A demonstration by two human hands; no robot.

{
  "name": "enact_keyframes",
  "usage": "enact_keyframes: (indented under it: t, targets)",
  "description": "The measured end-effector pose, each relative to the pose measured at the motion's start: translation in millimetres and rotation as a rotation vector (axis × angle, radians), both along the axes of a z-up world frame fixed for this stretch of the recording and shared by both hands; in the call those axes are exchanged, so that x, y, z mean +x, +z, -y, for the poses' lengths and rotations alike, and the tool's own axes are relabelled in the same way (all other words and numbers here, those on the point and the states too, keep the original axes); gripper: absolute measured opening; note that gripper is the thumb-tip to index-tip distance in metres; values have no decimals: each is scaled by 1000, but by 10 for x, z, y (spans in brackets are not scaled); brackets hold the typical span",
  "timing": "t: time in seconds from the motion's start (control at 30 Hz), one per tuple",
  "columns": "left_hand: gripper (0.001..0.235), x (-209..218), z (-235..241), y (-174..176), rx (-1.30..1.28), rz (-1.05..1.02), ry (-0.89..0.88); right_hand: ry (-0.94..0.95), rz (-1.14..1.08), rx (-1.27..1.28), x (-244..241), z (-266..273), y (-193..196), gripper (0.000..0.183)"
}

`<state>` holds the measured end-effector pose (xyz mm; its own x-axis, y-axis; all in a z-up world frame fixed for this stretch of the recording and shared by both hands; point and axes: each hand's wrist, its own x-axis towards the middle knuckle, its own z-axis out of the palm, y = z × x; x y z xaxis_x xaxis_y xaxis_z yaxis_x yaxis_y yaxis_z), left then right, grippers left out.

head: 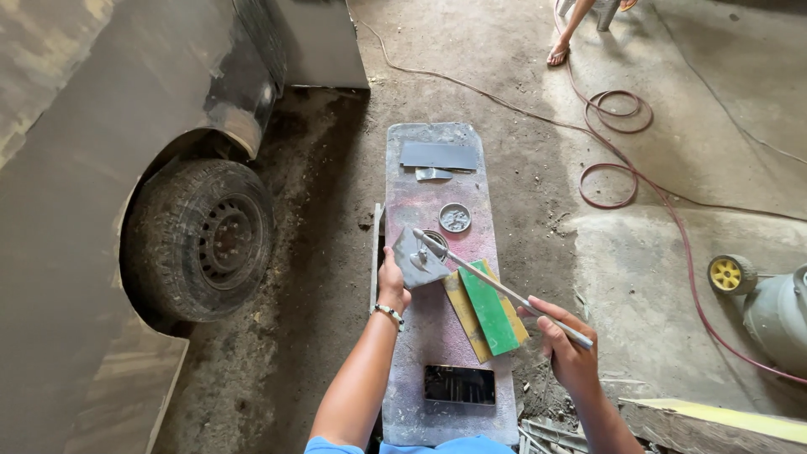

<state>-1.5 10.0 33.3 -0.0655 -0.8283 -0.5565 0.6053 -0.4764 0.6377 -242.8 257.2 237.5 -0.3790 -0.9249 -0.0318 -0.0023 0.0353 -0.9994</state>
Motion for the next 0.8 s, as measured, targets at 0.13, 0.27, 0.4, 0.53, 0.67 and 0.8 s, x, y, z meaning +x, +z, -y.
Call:
enact_keyframes:
  t: [0.13, 0.27, 0.4, 0.53, 0.67, 0.8]
  targets:
    - [64, 8, 38, -77, 4, 5, 22, 15, 44, -37, -30, 56, -131, 37]
    - [64, 25, 48, -13, -8, 30, 15, 32, 65, -38, -12, 120, -218, 36]
    - [63, 35, 32, 55, 17, 39, 18, 27, 42, 28, 16, 96, -231, 35]
    - [63, 32, 13, 192, 42, 2, 18, 51, -12, 9, 19, 132, -327, 36]
    - [64, 27, 21, 88, 48, 42, 15, 107, -24, -58, 6, 126, -404, 35]
    - [63, 26, 34, -6, 43, 65, 34, 42, 71, 10, -18, 63, -460, 37]
